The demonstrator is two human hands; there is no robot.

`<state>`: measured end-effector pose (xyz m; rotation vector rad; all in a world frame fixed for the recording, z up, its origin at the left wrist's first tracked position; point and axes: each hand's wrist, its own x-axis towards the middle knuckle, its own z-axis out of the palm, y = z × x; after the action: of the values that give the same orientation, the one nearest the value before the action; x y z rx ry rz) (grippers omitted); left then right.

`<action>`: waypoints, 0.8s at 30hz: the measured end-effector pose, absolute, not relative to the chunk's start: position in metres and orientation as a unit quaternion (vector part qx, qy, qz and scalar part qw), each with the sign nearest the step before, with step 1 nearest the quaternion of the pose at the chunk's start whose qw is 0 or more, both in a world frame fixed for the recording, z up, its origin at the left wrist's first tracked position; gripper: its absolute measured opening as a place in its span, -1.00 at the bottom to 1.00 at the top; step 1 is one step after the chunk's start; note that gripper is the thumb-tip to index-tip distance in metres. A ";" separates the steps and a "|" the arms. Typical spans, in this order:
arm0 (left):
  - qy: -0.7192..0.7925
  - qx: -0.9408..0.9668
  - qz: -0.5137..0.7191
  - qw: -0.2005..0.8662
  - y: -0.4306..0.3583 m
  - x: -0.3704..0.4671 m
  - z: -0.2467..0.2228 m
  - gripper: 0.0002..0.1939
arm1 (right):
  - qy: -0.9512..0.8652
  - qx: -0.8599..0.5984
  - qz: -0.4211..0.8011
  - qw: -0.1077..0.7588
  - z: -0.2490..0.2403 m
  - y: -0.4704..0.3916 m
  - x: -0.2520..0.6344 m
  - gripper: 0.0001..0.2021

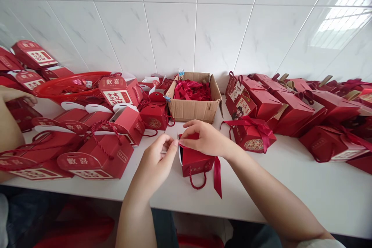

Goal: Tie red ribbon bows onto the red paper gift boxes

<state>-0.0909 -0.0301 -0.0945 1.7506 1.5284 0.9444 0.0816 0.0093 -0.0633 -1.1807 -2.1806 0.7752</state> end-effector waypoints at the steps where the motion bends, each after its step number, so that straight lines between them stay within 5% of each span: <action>1: 0.581 0.662 0.363 0.305 -0.030 -0.091 -0.094 -0.68 | -0.809 -0.435 0.288 0.271 -0.063 0.009 0.082 -0.85; 24: 0.558 0.679 0.367 0.304 -0.033 -0.092 -0.092 -0.69 | -0.831 -0.413 0.266 0.259 -0.065 0.009 0.084 -0.84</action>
<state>-0.0916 -0.0330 -0.0921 1.7992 1.4796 0.9717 0.0842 0.0093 -0.0652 -1.1199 -2.2528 0.7213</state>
